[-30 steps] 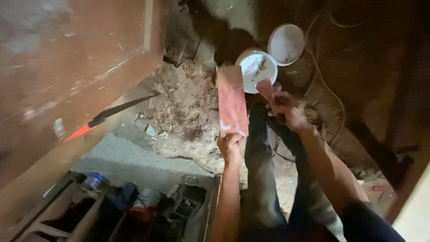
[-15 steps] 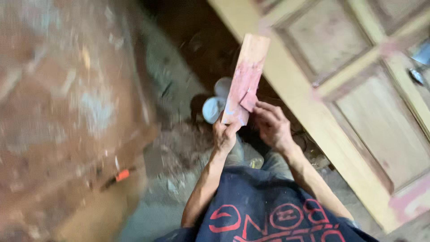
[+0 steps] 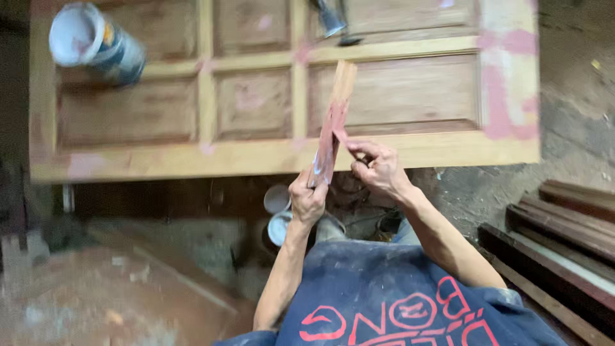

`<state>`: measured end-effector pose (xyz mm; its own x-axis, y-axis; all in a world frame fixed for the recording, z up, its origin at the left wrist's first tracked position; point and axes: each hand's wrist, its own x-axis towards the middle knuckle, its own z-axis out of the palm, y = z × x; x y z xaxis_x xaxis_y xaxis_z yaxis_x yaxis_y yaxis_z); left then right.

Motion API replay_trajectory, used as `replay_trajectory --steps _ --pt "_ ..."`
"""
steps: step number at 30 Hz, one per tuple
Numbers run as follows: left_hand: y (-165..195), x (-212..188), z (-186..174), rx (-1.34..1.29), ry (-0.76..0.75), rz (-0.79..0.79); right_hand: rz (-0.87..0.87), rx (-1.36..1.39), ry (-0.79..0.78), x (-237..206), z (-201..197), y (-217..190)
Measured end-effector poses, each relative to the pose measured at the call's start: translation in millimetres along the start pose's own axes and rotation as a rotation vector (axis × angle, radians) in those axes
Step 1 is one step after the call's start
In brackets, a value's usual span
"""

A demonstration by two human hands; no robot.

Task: The person applies a pinkish wood filler to a wooden door using a putty knife and a wooden block. They spread the filler into the grooves and across the surface of the door, repeatedly scooping more filler from a bucket.

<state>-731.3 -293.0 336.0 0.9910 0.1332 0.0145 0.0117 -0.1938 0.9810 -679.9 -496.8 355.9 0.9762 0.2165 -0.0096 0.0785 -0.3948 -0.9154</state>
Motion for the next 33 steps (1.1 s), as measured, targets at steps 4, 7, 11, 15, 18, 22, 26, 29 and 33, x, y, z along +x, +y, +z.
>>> replay_trajectory --steps 4,7,11,15,18,22,26,29,33 --pt "18 -3 108 0.086 -0.107 0.069 0.064 0.133 -0.005 -52 -83 54" --pt "28 -4 197 -0.069 -0.181 -0.011 0.054 0.209 -0.067 -89 -165 101" --pt "24 -14 303 -0.273 -0.16 -0.172 0.518 0.547 0.082 -142 -293 151" --pt "-6 -30 398 -0.52 -0.133 -0.407 0.499 0.696 0.462 -195 -390 185" --pt "-28 -39 458 -0.584 -0.102 -0.493 0.482 0.765 0.579 -226 -423 211" --pt "-26 -38 520 -0.683 -0.083 -0.636 0.48 0.812 0.659 -232 -446 249" --pt "-9 -25 568 -0.631 -0.064 -0.811 0.547 0.817 0.663 -214 -481 284" --pt "-2 -8 609 -0.779 -0.072 -0.684 0.553 0.887 0.649 -188 -516 312" --pt "2 30 669 -0.774 0.058 -0.798 0.623 0.834 0.576 -135 -583 349"
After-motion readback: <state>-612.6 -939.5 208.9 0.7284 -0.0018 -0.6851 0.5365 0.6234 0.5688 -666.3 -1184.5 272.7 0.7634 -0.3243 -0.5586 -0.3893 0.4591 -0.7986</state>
